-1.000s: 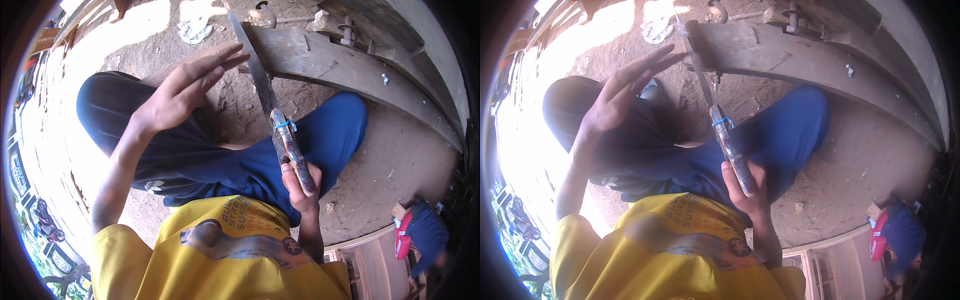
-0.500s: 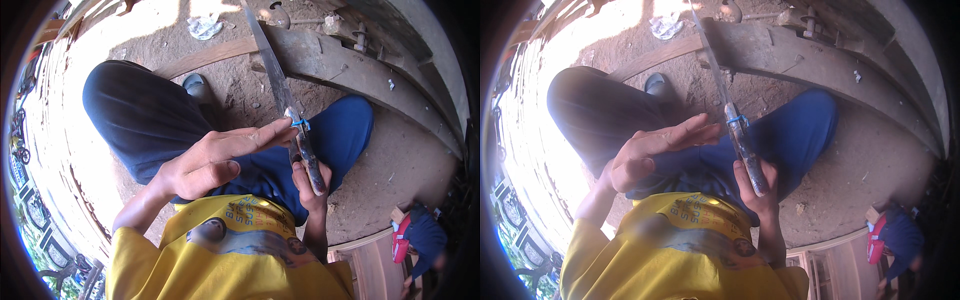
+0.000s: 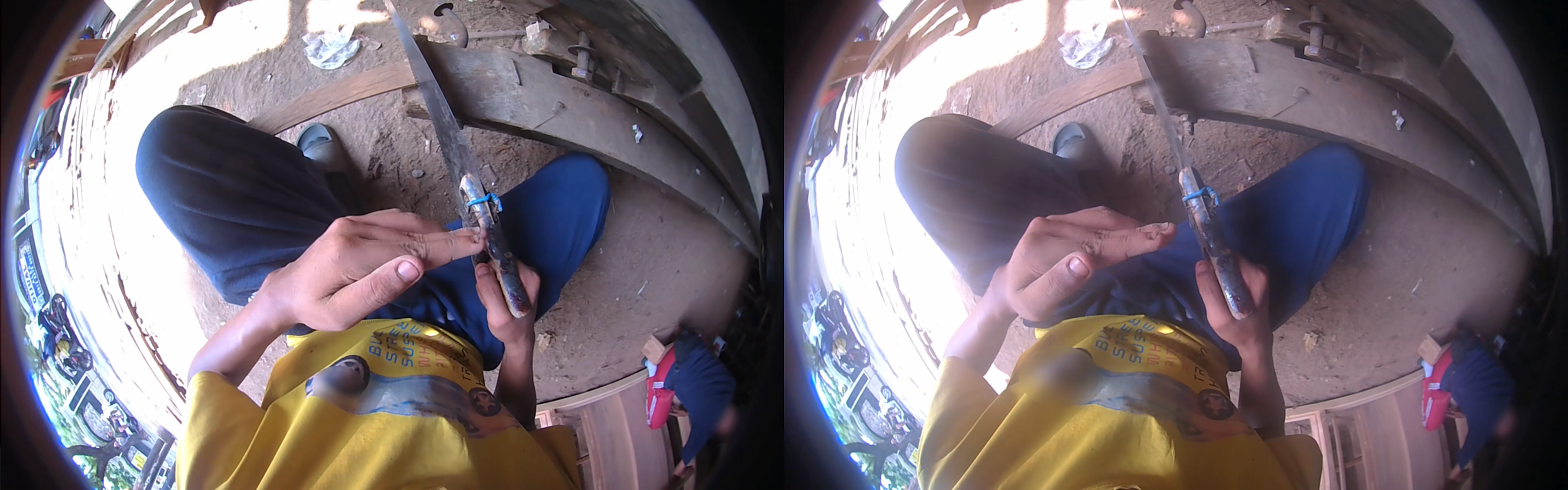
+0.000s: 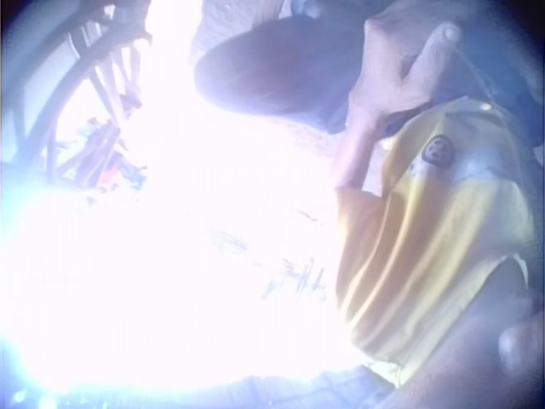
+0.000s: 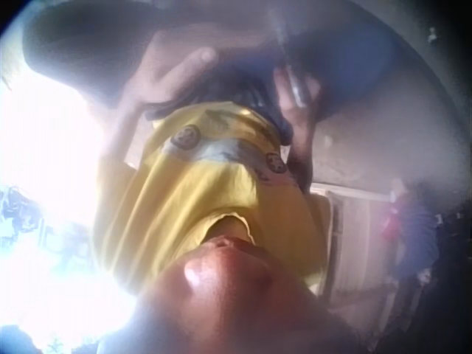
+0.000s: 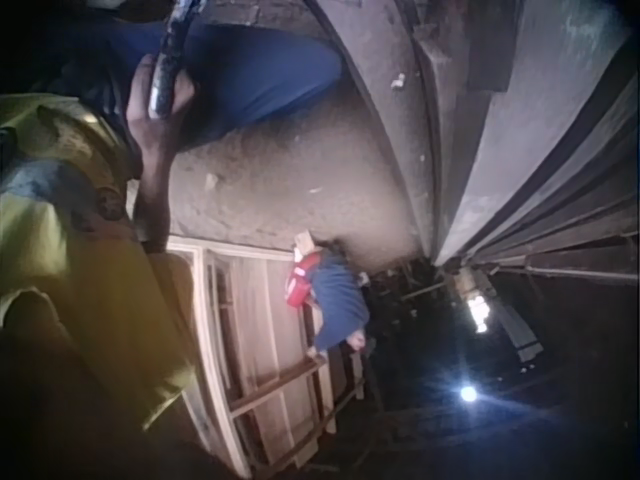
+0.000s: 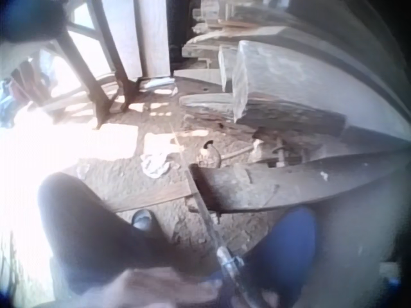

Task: The person sits on the ground and uses a hand saw to cut a small piece of wood clamped in a vise. They hold the wood steady with their left hand and saw with their right hand, completing the cut and separating the piece.

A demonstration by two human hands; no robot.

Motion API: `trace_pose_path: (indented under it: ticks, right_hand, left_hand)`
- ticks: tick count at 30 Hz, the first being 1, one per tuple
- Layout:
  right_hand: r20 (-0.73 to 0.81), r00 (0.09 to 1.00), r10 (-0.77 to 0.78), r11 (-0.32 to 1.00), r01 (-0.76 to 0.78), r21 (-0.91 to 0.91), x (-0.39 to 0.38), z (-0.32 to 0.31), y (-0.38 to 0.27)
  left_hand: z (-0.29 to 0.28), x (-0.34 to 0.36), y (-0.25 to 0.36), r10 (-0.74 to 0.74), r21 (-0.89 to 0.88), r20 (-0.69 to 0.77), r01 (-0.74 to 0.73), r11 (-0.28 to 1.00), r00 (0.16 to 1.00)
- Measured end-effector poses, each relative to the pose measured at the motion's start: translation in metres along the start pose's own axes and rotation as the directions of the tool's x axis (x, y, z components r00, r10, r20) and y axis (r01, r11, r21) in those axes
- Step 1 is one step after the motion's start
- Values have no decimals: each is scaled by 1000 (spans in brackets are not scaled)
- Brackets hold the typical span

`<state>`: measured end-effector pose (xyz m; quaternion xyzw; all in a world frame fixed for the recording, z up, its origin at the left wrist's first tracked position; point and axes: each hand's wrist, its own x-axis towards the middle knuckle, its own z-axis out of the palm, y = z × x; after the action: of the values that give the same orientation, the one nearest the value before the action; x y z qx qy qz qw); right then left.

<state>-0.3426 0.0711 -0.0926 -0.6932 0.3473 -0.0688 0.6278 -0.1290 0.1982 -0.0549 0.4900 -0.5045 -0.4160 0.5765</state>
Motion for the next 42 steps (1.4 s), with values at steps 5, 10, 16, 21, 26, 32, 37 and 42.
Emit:
trace_pose_path:
  ticks: [5, 10, 16, 21, 26, 32, 37, 42]
  right_hand:
    - [8, 1000, 24, 999, -24, 22, 0, 1, -3]
    - [10, 1000, -2, 999, 2, 37, 0, 3, -5]
    - [-14, 1000, 0, 1000, 0, 2, -1, 9, -6]
    - [-39, 993, -108, 990, 105, -91, -1, 16, -14]
    - [-28, 995, -92, 990, 88, -106, -5, 10, -14]
    - [2, 1000, 3, 989, -3, -149, -60, -3, -22]
    - [3, 997, -83, 978, 82, -191, -54, -4, -16]
    - [-21, 996, 88, 984, -90, -157, -81, -16, -26]
  left_hand:
    - [-29, 14, 7, -71, 317, -231, 144, 938, 970]
    - [-73, 56, 7, -453, 743, -409, 577, 340, 792]
    - [-91, 80, -67, -505, 903, -317, 419, 99, 803]
    - [-104, 78, -129, -354, 914, -299, 373, 162, 886]
    - [-96, 82, -119, -396, 856, -401, 492, 161, 826]
    - [-98, 81, -117, -428, 868, -357, 465, 176, 830]
    - [-105, 81, -121, -416, 858, -377, 481, 180, 828]
    - [-101, 80, -124, -421, 856, -391, 491, 160, 819]
